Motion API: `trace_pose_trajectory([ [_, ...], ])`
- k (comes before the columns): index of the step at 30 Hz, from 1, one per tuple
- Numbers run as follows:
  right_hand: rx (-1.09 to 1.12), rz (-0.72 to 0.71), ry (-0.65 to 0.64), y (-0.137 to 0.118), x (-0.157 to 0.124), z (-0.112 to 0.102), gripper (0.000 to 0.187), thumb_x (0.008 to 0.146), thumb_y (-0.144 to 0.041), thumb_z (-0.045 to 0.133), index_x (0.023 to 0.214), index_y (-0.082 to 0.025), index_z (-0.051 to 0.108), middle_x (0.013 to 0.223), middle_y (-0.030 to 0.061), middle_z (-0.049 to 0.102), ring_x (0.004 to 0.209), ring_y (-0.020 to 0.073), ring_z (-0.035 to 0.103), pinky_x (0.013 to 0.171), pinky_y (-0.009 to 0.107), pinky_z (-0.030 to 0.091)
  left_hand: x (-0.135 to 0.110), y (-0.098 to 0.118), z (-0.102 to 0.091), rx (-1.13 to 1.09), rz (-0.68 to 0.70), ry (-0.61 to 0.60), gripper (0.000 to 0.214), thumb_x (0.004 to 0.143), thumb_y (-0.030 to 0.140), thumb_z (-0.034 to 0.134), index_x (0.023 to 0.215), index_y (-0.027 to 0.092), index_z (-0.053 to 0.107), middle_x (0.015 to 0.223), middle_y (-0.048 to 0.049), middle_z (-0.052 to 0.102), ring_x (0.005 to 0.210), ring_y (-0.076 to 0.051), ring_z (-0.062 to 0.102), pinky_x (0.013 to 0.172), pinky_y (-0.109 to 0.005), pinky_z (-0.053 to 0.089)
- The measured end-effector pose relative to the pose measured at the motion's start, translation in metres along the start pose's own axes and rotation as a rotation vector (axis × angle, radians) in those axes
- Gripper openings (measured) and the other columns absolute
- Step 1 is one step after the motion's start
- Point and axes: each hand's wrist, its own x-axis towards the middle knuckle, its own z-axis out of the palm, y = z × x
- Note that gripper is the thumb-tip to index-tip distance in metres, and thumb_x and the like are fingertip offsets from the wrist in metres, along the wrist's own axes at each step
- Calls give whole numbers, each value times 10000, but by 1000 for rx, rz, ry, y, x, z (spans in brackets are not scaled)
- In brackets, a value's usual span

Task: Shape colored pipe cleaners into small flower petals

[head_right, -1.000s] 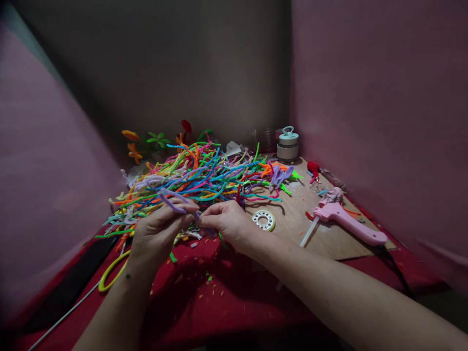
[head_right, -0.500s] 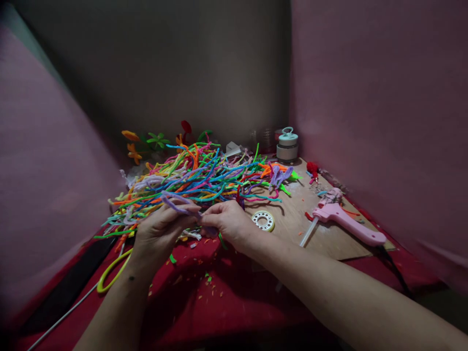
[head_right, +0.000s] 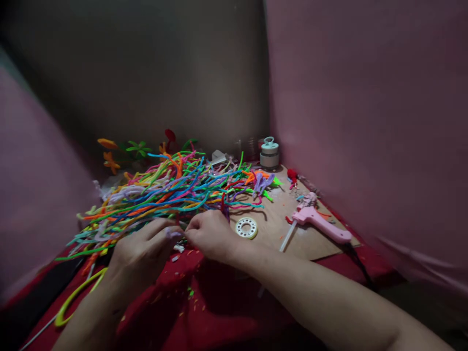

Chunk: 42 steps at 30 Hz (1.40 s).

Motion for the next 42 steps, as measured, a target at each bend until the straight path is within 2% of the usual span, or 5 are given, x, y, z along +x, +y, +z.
trace_pose_trajectory([
  [11, -456, -721, 256, -8, -22, 5, 185, 788, -130, 449, 670, -137, 592, 636, 70, 575, 639, 159, 464, 610, 292, 352, 5, -2, 6, -1674, -1054, -338, 232, 596, 265, 637, 519, 151, 451, 438, 82, 272, 362, -26, 190, 355, -175, 183],
  [19, 306, -174, 106, -16, -17, 0, 125, 774, -208, 534, 723, -162, 638, 675, 15, 614, 633, 125, 535, 608, 248, 407, 5, 9, -13, -1081, -724, 185, 110, 689, 248, 679, 757, 173, 636, 709, -5, 600, 588, -105, 538, 543, -215, 439],
  [26, 511, -47, -21, -16, -13, 0, 106, 731, -225, 570, 669, -154, 619, 606, -6, 566, 572, 101, 479, 569, 242, 386, 4, 7, -10, -759, -307, 219, 70, 734, 165, 630, 766, 207, 676, 794, -27, 569, 759, -152, 545, 680, -257, 446],
  [36, -173, -428, 207, -8, -22, 7, 153, 769, -131, 496, 647, -157, 585, 658, 49, 589, 655, 144, 509, 631, 275, 371, 5, 11, -3, -917, -688, -115, 232, 795, 359, 544, 674, 167, 494, 567, 55, 393, 503, -69, 334, 472, -190, 283],
  [42, 385, -9, -18, -14, -13, 6, 126, 742, -255, 572, 692, -146, 614, 639, 14, 592, 583, 109, 500, 580, 247, 383, 3, 7, -4, -935, -701, -32, 222, 800, 360, 531, 692, 170, 494, 578, 50, 425, 508, -68, 354, 482, -183, 307],
])
